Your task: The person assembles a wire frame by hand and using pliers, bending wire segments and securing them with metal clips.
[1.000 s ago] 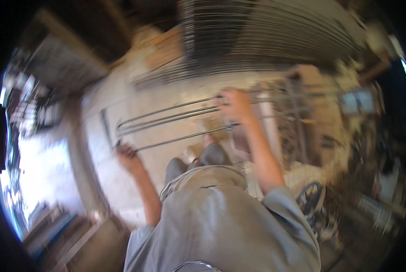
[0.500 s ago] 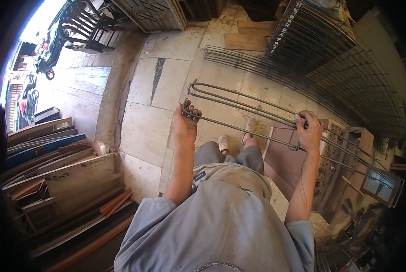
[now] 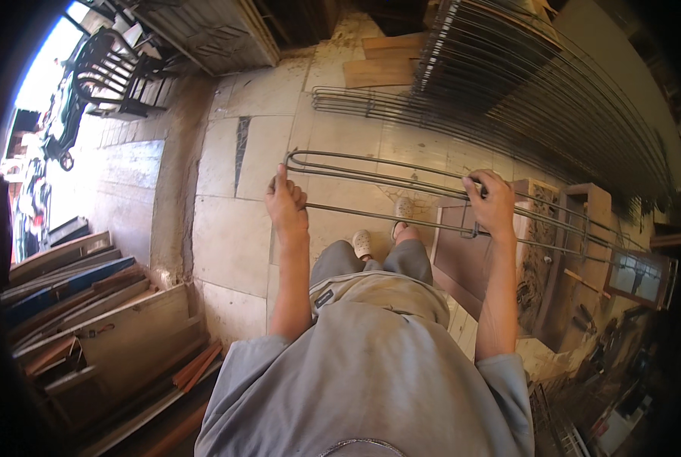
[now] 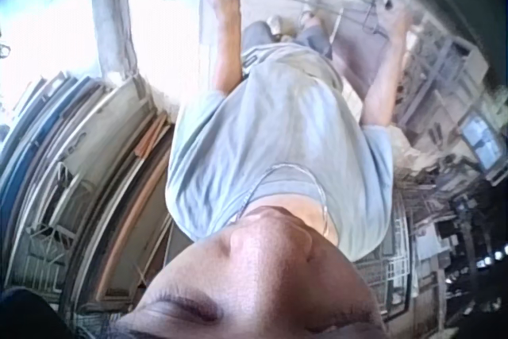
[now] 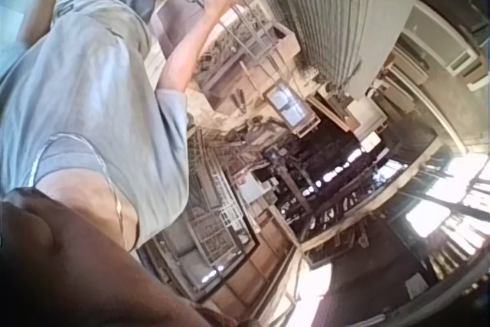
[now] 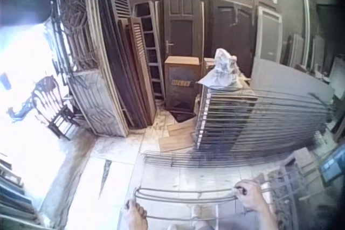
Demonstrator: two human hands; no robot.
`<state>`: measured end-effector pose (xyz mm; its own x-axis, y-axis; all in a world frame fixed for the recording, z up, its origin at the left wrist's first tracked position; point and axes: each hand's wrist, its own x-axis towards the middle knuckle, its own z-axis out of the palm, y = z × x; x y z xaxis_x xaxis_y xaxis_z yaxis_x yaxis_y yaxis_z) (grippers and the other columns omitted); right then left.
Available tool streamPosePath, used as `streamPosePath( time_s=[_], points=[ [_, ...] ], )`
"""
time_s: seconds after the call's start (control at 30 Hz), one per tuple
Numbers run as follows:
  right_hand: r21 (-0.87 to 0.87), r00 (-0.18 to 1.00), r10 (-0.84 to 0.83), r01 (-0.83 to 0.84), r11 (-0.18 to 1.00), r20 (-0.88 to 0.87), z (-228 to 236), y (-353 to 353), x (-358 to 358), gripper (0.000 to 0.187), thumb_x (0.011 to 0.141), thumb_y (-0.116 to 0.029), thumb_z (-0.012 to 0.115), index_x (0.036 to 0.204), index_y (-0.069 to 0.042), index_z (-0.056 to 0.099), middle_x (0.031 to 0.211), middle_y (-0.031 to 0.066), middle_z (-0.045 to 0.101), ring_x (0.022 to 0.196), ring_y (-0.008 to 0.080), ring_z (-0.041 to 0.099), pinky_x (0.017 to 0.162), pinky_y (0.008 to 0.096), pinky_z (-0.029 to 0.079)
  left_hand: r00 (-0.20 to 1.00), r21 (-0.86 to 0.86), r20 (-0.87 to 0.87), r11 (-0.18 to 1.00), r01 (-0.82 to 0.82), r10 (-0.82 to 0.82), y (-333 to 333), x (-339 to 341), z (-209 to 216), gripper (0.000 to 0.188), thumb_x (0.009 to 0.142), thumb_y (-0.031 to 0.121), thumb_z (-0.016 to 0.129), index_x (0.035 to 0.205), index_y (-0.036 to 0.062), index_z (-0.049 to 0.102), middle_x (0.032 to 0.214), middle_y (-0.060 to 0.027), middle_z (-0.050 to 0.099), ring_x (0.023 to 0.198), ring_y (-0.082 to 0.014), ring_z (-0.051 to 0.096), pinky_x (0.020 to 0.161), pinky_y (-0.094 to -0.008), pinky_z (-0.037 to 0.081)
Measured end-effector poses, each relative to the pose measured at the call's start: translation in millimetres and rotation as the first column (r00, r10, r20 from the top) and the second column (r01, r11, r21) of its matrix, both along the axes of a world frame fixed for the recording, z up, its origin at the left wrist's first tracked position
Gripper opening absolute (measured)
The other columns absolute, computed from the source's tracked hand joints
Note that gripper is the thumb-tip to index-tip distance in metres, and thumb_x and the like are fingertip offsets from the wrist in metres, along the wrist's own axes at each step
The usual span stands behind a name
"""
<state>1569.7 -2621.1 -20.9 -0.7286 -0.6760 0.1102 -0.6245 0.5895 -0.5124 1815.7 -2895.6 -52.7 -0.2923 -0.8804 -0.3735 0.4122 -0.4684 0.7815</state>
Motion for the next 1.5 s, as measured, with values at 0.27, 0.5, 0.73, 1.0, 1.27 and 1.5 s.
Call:
streamPosePath(
  time_s=[0.27,0.5,0.73,1.0,1.27,1.5],
  points=[
    [0.028,0.999,-0.01,0.009,1.0,0.036,-7.0,7.6,-8.7,0.027,0.089,-0.036,0.066,0.094,-0.011,0.072,0.098,0.0037,0.071,0.093,0.0243,0.065,0.09,0.0448,0.041,0.998,-0.075,-0.053,0.996,-0.041,0.037,2.3,-0.5,-18.1,0.037,0.101,0.026,0.059,0.072,0.0181,0.038,0.056,0.0087,0.024,0.043,-0.0025,0.017,0.037,-0.0236,0.014],
    [0.05,0.998,-0.057,0.058,0.997,-0.023,8.1,10.3,-4.7,0.029,0.088,-0.04,0.067,0.092,-0.012,0.072,0.098,0.0015,0.07,0.097,0.0225,0.064,0.093,0.044,0.039,0.999,-0.003,0.0,0.999,0.04,-0.04,4.6,-1.2,6.4,0.036,0.1,0.027,0.06,0.073,0.0111,0.042,0.059,0.006,0.026,0.049,-0.0052,0.022,0.042,-0.023,0.019],
    [-0.02,0.999,-0.044,0.044,0.999,-0.011,-7.3,7.2,-1.0,0.027,0.088,-0.037,0.068,0.094,-0.011,0.072,0.103,0.0035,0.07,0.1,0.0253,0.064,0.093,0.0449,0.039,0.985,-0.035,0.004,0.984,0.174,-0.174,-10.7,34.9,-38.8,0.024,0.101,0.027,0.058,0.083,0.0113,0.055,0.059,0.0066,0.031,0.049,-0.0055,0.029,0.045,-0.0246,0.028],
    [-0.019,0.998,-0.033,0.032,0.999,-0.05,0.3,7.1,2.1,0.028,0.09,-0.035,0.067,0.095,-0.007,0.07,0.103,0.0033,0.07,0.1,0.0248,0.064,0.093,0.0405,0.039,0.995,0.211,-0.074,0.974,0.08,-0.066,3.0,21.2,6.0,0.034,0.102,0.033,0.056,0.102,-0.0002,0.06,0.064,0.0009,0.045,0.053,-0.0115,0.044,0.064,-0.0336,0.054],
    [-0.045,0.999,-0.023,0.022,0.999,-0.035,-4.5,8.1,-5.0,0.028,0.091,-0.035,0.066,0.095,-0.007,0.07,0.102,0.0035,0.069,0.097,0.0257,0.064,0.093,0.0397,0.039,0.944,-0.062,0.203,0.958,0.278,-0.261,-7.2,31.3,-0.5,0.032,0.1,0.027,0.058,0.102,-0.0049,0.063,0.078,-0.0094,0.064,0.062,-0.0181,0.064,0.062,-0.033,0.059],
    [-0.038,0.996,-0.049,0.047,0.998,-0.069,0.8,6.9,0.3,0.027,0.089,-0.034,0.068,0.093,-0.008,0.07,0.099,0.0034,0.07,0.095,0.0248,0.064,0.091,0.0407,0.039,0.922,-0.063,0.28,0.953,0.295,-0.267,-8.1,31.3,-9.7,0.029,0.102,0.024,0.054,0.1,-0.0031,0.062,0.072,-0.0084,0.062,0.059,-0.0177,0.064,0.058,-0.03,0.057]
  ],
)
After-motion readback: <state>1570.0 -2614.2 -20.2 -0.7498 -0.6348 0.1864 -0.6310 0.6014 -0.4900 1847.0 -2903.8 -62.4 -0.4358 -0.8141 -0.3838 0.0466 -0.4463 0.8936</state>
